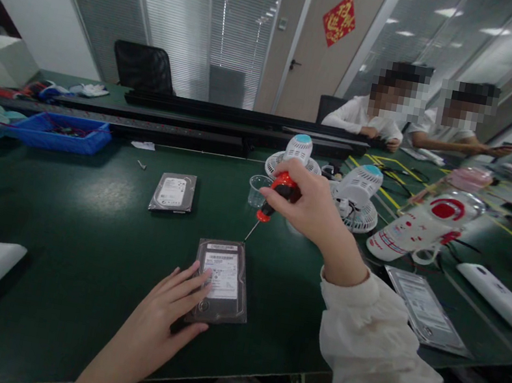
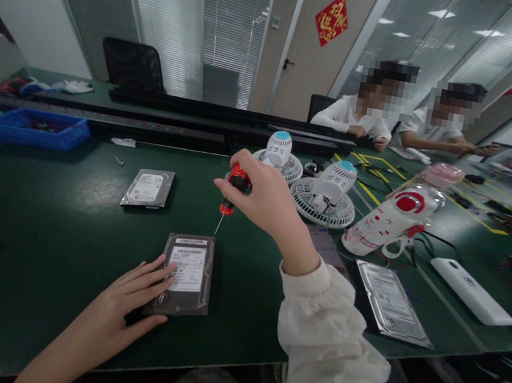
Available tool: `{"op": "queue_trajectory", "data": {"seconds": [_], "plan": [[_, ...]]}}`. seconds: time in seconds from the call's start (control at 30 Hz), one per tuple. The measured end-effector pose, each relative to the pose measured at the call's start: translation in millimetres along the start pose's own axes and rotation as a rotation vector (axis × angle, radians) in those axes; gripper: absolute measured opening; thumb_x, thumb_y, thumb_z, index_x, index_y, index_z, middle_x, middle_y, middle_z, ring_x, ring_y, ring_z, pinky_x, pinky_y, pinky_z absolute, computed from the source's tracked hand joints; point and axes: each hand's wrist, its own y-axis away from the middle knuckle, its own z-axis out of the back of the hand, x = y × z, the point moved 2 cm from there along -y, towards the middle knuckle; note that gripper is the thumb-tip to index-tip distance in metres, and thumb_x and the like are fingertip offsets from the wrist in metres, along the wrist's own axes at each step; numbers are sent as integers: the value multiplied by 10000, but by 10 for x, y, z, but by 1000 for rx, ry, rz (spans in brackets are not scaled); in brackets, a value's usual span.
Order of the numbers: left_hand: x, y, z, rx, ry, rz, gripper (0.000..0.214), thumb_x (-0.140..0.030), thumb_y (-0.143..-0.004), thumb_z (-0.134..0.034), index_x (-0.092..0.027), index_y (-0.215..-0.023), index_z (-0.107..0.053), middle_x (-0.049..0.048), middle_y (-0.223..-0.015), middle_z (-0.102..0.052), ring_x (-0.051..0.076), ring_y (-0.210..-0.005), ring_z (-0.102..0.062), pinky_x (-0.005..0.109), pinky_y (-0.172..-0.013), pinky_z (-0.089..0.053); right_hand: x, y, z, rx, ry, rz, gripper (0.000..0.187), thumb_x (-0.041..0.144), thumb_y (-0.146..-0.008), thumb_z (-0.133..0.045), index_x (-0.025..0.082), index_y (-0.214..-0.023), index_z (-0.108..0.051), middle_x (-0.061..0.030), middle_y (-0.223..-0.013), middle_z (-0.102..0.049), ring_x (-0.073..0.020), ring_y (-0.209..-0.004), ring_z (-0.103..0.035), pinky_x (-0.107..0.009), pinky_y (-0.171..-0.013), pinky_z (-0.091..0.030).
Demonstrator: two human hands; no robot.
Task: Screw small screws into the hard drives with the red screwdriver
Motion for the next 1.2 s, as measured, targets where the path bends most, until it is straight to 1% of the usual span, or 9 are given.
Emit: {"op": "queue_trajectory", "data": {"seconds": [0.07, 0.23, 0.33, 0.47, 0.57, 0.7, 0.83, 0.93, 1.2], "plan": [[0, 2, -3, -4, 9, 6, 579, -223, -975, -734, -308, -1533, -607, 75, -1595, -636, 361, -1519, -556, 699, -1180, -517, -13, 8, -7, 23, 21, -25, 276, 432, -975, -664, 208, -1107, -573, 7, -818, -623, -168, -684, -545, -319, -662, -382], [-8, 0, -2, 2, 3, 1, 583, -230, -978, -734, -312, -1540, -602, 78, -1597, -633, 363, -1522, -551, 698, -1181, -517, -28, 30, -25, 91, -161, 78, 497, 241, -969, -509, 210, -1461, -451, -132, -1354, -685, -193, -852, -638, -364, -765, -497], [-8, 2, 0, 3, 5, 2, 587, -220, -975, -731, -307, -1540, -601, 78, -1596, -634, 361, -1524, -550, 706, -1181, -512, -27, 21, -16, 73, -171, 63, 394, 294, -984, -583, 219, -1367, -526, -42, -1052, -706, -162, -728, -599, -321, -684, -471], [-7, 2, -1, -5, 16, 12, 594, -208, -968, -738, -308, -1538, -605, 73, -1596, -635, 355, -1526, -548, 700, -1188, -507, -17, 3, 12, 12, -51, -4, 309, 458, -934, -752, 226, -995, -557, 51, -734, -533, -138, -627, -499, -303, -622, -382], [-8, -2, 0, -9, 16, 2, 607, -209, -966, -743, -304, -1547, -596, 81, -1593, -636, 361, -1525, -548, 705, -1183, -508, -27, 8, 6, 43, -70, -42, 280, 451, -972, -679, 226, -1083, -555, 37, -774, -576, -152, -647, -519, -315, -642, -396], [-8, -8, 12, -6, 15, -4, 609, -218, -967, -750, -308, -1548, -593, 85, -1592, -636, 366, -1520, -552, 712, -1176, -510, -39, 22, -16, 106, -273, -12, 372, 276, -990, -533, 210, -1356, -514, -54, -1121, -718, -164, -747, -620, -349, -721, -495], [-14, -12, 25, -1, 6, -12, 593, -215, -974, -738, -294, -1544, -593, 94, -1596, -631, 368, -1520, -553, 715, -1165, -521, -38, 13, -5, 68, -292, -16, 229, 377, -966, -696, 230, -1102, -585, 25, -861, -644, -129, -634, -547, -301, -611, -454], [-10, -12, 19, 3, 1, -9, 582, -212, -976, -731, -292, -1538, -601, 92, -1597, -630, 371, -1519, -553, 723, -1160, -521, -39, 4, 16, 11, -215, -18, 299, 432, -922, -783, 245, -940, -551, 65, -719, -556, -120, -601, -501, -295, -598, -415], [3, -3, 9, -3, 38, 4, 597, -217, -973, -740, -320, -1545, -602, 77, -1602, -628, 360, -1531, -542, 708, -1189, -504, -40, 5, -41, 43, -356, -21, 289, 415, -938, -759, 217, -1105, -630, -6, -936, -758, -176, -788, -692, -349, -759, -557]]}}
